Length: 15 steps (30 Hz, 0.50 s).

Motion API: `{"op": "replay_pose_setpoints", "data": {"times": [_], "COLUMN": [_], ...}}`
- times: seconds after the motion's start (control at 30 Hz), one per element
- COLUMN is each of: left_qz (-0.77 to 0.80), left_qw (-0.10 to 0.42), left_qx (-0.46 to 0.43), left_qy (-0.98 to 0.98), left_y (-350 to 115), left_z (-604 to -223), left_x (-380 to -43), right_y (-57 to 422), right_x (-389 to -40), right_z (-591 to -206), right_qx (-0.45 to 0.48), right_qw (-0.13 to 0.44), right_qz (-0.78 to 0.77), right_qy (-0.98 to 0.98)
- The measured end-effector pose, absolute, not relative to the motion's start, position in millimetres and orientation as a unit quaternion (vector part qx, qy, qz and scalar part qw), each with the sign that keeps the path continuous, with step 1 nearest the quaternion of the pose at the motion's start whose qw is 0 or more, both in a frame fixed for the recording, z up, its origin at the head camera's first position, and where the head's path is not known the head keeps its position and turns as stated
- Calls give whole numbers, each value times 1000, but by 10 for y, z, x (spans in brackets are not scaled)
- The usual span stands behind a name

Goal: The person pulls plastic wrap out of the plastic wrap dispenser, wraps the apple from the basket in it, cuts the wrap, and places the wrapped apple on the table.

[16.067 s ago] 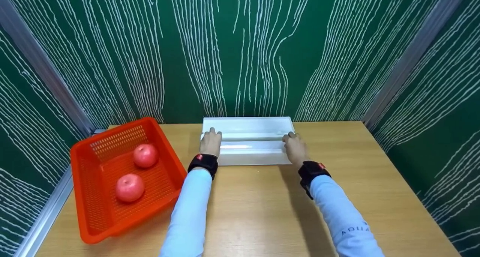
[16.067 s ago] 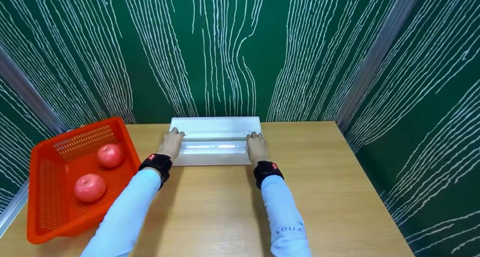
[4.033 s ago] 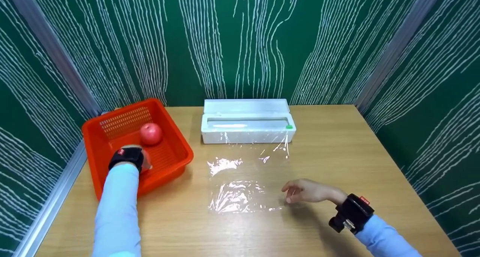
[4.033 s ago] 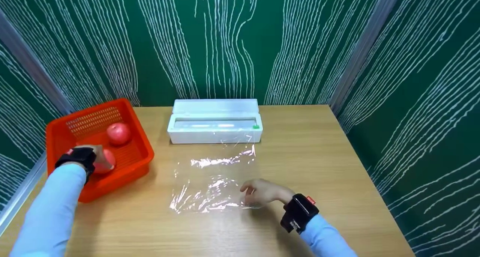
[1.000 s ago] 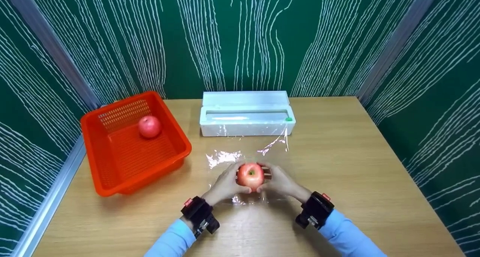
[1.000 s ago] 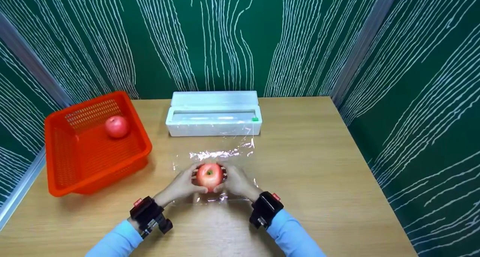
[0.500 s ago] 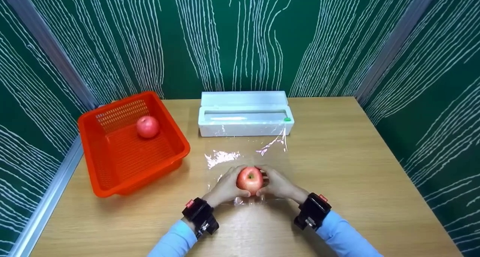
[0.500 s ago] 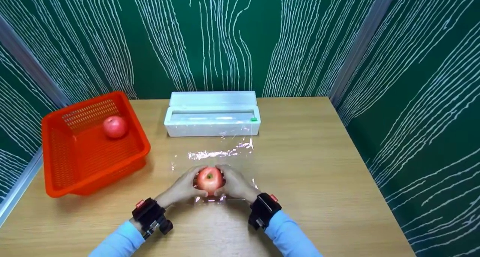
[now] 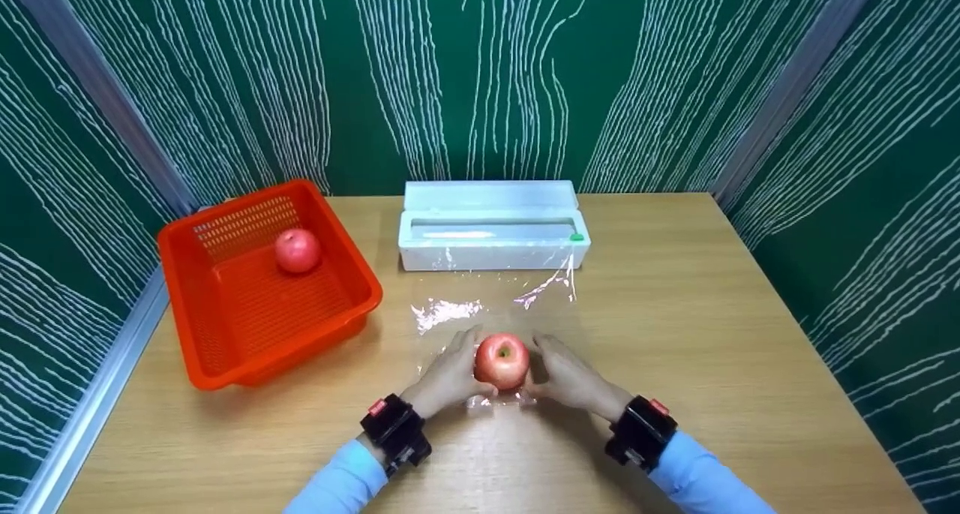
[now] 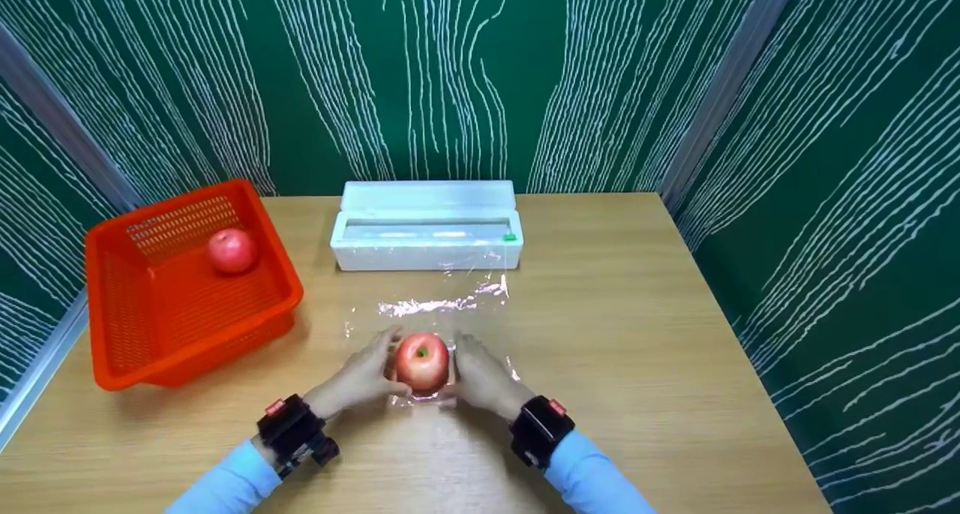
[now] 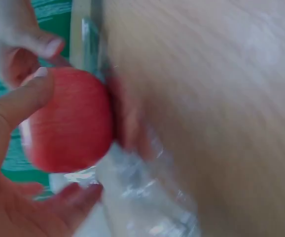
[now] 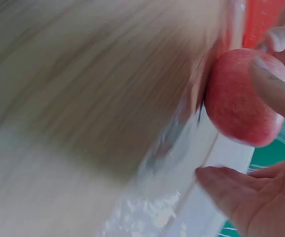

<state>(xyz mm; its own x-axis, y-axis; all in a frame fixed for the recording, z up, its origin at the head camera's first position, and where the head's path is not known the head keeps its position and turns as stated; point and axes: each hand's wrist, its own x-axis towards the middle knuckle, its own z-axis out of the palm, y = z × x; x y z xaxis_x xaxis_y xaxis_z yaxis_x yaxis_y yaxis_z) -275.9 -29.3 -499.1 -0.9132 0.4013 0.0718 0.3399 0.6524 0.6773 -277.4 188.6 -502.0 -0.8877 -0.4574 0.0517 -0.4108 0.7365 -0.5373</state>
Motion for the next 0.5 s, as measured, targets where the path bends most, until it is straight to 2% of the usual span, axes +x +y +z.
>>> {"op": "replay_pose_setpoints", "data": {"times": [0.13,0.23,0.33,0.5], "left_qz": [209,46,-50,-105], "left_qw": [-22,-94,-163,-203], "left_qx": [204,270,335,356], "left_qy": [956,957,927,906], "left_y": [-371,-391,-363,-312], "left_z": [-5006,-5102,-5189,-5244], "left_x": [-2630,-2521,-2472,-2467], "right_y": [1975,1953,1883,1781], "right_x": [-2666,-2616,-2602,-2581], "right_z": [-5017,-5059,-5101,-5135], "right_qx": [-312,-400,-445,-451], "right_qw": [-7,-74,-135,-157], "right_qz": [-149,-40,67,184], "right_qy": [938,913,883,859]}}
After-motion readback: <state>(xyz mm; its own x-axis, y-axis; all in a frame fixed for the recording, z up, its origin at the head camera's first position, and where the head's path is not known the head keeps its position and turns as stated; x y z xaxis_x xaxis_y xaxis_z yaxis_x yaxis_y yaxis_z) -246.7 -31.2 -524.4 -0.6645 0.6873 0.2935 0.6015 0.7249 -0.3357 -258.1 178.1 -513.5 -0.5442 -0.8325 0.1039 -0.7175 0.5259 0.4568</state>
